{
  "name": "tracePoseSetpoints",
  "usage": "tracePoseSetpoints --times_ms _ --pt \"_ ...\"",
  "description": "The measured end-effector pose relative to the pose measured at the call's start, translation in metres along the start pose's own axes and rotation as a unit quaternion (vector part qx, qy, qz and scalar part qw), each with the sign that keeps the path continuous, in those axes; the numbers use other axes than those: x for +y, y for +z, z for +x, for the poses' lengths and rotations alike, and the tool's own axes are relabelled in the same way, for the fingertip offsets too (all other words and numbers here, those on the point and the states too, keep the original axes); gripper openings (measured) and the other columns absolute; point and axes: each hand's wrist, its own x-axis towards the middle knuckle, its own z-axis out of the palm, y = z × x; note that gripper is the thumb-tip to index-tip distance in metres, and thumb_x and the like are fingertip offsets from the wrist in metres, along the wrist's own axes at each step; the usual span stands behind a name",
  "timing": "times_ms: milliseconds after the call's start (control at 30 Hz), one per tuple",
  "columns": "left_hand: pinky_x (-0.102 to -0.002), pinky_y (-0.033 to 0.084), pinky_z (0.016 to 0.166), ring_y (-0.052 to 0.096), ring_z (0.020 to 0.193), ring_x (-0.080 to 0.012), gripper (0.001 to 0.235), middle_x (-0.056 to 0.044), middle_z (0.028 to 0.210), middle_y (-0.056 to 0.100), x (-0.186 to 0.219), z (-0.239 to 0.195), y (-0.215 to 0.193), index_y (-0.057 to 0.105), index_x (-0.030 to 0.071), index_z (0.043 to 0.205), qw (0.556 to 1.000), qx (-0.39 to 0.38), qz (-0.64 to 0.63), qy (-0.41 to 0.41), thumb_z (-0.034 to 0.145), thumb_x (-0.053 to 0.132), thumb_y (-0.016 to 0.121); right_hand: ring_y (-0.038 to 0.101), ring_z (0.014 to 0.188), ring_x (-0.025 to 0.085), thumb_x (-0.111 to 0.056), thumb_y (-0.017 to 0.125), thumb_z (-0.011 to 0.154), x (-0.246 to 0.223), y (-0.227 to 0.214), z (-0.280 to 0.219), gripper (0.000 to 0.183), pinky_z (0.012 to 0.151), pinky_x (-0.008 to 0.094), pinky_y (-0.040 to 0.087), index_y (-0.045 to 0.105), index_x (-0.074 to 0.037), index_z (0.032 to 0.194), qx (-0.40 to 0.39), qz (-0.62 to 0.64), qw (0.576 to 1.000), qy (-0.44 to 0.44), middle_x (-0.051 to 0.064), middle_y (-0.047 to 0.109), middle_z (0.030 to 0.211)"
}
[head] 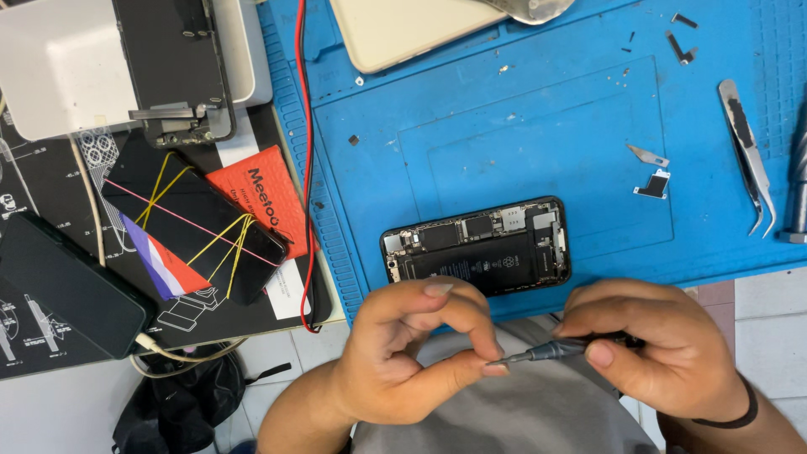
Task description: The person uses a precision screwdriver to remove screws from a disassembled smartphone placed on a blue work mat. The person then uses a metal spudger to pry and lift internal components and ribbon cables while working on the phone's motherboard area.
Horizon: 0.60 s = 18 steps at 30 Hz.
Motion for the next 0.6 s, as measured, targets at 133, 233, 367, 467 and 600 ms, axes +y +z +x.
tracePoseSetpoints --times_ms 133,233,367,467,600 --pt "-0.033 0.053 0.084 0.068 0.090 -0.0209 0.087 -0.014 0.102 0.069 0.0021 -0.0012 -0.0045 0.024 0.026 0.163 1.000 0.012 -0.003 0.011 0.103 -0.013 0.073 0.070 0.081 0.022 -0.015 0.072 0.090 -0.0039 -0.0037 -0.0012 0.020 0.067 0.031 0.060 0.075 0.002 0.101 0.025 -0.028 0.999 0.007 0.013 0.071 0.095" --pt "-0.032 0.053 0.084 0.068 0.091 -0.0211 0.088 -0.014 0.102 0.069 0.0025 -0.0022 -0.0050 0.022 0.027 0.164 1.000 0.010 -0.006 0.009 0.103 -0.012 0.073 0.070 0.080 0.022 -0.014 0.072 0.088 -0.0049 -0.0040 -0.0017 0.020 0.065 0.031 0.060 0.075 0.002 0.099 0.028 -0.046 0.999 0.003 0.013 0.070 0.093" --pt "-0.033 0.053 0.084 0.068 0.090 -0.0210 0.089 -0.014 0.101 0.070 0.0024 -0.0020 -0.0047 0.022 0.027 0.164 1.000 0.009 0.001 0.011 0.103 -0.012 0.073 0.070 0.080 0.021 -0.015 0.074 0.089 -0.0043 -0.0030 -0.0022 0.020 0.066 0.030 0.059 0.075 0.002 0.101 0.020 -0.022 1.000 -0.004 0.012 0.074 0.092" --pt "-0.032 0.053 0.084 0.068 0.090 -0.0210 0.089 -0.014 0.101 0.070 0.0028 -0.0033 -0.0052 0.022 0.026 0.164 1.000 0.010 0.005 0.008 0.102 -0.012 0.074 0.069 0.080 0.021 -0.016 0.073 0.090 -0.0046 -0.0019 -0.0027 0.021 0.065 0.029 0.059 0.074 0.002 0.101 0.021 -0.022 0.999 -0.007 0.012 0.073 0.092" --pt "-0.032 0.053 0.083 0.068 0.089 -0.0205 0.087 -0.014 0.101 0.070 0.0024 -0.0050 -0.0038 0.025 0.025 0.163 1.000 0.017 0.000 0.004 0.102 -0.012 0.074 0.069 0.077 0.020 -0.016 0.074 0.089 -0.0053 -0.0009 -0.0019 0.021 0.060 0.028 0.057 0.075 0.002 0.100 0.021 -0.041 0.999 -0.002 0.013 0.070 0.094"
